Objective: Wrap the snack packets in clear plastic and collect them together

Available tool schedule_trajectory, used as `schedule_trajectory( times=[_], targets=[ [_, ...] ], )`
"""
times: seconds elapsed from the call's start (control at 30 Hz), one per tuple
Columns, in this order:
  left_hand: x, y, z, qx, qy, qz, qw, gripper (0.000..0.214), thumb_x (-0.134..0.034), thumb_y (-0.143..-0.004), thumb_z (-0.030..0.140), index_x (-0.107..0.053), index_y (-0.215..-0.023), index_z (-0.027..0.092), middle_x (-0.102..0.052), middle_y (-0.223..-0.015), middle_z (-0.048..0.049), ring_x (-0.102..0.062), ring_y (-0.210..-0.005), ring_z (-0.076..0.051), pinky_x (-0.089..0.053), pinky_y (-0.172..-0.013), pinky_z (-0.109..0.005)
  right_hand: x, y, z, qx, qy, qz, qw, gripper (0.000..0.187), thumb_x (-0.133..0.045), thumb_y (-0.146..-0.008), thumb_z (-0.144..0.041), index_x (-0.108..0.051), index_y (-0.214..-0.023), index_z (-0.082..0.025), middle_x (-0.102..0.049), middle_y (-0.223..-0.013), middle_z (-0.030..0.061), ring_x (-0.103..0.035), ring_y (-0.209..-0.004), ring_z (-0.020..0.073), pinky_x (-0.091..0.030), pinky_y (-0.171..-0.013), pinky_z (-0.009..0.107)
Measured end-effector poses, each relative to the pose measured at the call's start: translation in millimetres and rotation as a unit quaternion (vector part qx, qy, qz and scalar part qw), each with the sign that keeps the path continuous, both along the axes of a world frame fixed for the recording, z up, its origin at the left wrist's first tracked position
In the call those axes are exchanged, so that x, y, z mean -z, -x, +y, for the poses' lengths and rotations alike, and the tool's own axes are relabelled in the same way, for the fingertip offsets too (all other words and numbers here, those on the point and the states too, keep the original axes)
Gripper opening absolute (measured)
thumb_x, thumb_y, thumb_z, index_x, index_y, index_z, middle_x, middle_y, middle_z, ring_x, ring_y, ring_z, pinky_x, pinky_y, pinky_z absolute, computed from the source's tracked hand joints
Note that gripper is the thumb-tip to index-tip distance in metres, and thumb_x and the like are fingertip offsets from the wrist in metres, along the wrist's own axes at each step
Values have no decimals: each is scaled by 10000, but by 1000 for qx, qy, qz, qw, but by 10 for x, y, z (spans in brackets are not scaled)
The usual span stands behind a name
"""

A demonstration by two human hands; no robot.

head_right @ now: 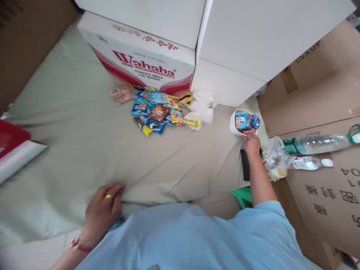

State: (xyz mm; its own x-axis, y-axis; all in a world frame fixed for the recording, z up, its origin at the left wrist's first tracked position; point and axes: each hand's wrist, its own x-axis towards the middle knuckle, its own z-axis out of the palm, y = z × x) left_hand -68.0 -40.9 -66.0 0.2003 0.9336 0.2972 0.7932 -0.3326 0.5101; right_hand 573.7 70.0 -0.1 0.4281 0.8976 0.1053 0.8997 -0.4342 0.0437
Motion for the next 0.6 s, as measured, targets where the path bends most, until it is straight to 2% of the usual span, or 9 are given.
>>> schedule_trajectory(
  times=[0.1,0.17,0.23,0.3,0.37,0.43,0.53,0.6],
  targets=[
    [-1,-10,-13,-3,23,-25,999,247,-494,-952,180,-701,-1081,213,-721,-1049,-83,-717,-945,-224,-580,-880,-341,-114,194,-94,-26,6,16,999,400,-521,-907,-241,-747,-1209,-107,-725,-1237,216,-665,-1106,318,-512,-965,421],
    [-3,-20,-22,-5,41,-37,998,255,-485,-954,192,-708,-1075,211,-724,-1056,-90,-714,-965,-233,-577,-899,-354,-247,367,-84,-17,2,13,1000,421,-503,-900,-207,-730,-1245,-124,-694,-1304,212,-662,-1117,319,-515,-963,426],
    [-4,-29,-26,-11,55,-46,997,261,-480,-955,202,-714,-1070,213,-727,-1059,-92,-712,-972,-237,-573,-903,-360,-366,610,-23,-12,-42,3,999,421,-480,-918,-210,-719,-1261,-160,-664,-1358,194,-658,-1125,314,-509,-968,430],
    [-7,-35,-25,-15,61,-51,997,260,-481,-961,209,-716,-1071,209,-727,-1061,-95,-709,-974,-236,-570,-900,-358,-398,929,99,-52,-100,24,993,397,-458,-945,-231,-720,-1243,-198,-671,-1342,168,-647,-1154,305,-494,-999,425],
    [-16,-36,-19,-13,60,-52,997,256,-479,-969,212,-715,-1068,201,-725,-1060,-98,-705,-974,-234,-566,-892,-351,-310,1292,286,-123,-111,99,981,359,-466,-948,-245,-735,-1184,-211,-713,-1251,147,-652,-1143,287,-488,-1013,403],
    [-32,-36,-10,-6,57,-50,997,260,-467,-979,210,-712,-1063,193,-723,-1054,-99,-701,-965,-228,-563,-878,-340,-127,1638,516,-152,-72,197,966,298,-507,-934,-281,-750,-1090,-204,-748,-1146,132,-677,-1038,267,-501,-978,384],
    [-67,-40,-2,5,54,-51,997,269,-453,-989,204,-712,-1059,186,-723,-1042,-97,-699,-948,-218,-560,-863,-328,176,2008,826,-90,-66,283,953,250,-602,-891,-359,-733,-1005,-178,-759,-1066,137,-671,-930,251,-507,-921,374],
    [-87,-46,-2,7,55,-55,997,274,-450,-990,201,-715,-1055,181,-725,-1040,-100,-699,-946,-215,-559,-860,-323,316,2127,930,-62,-78,301,949,220,-614,-868,-353,-716,-951,-176,-759,-1001,129,-662,-893,240,-505,-881,360]
  ],
)
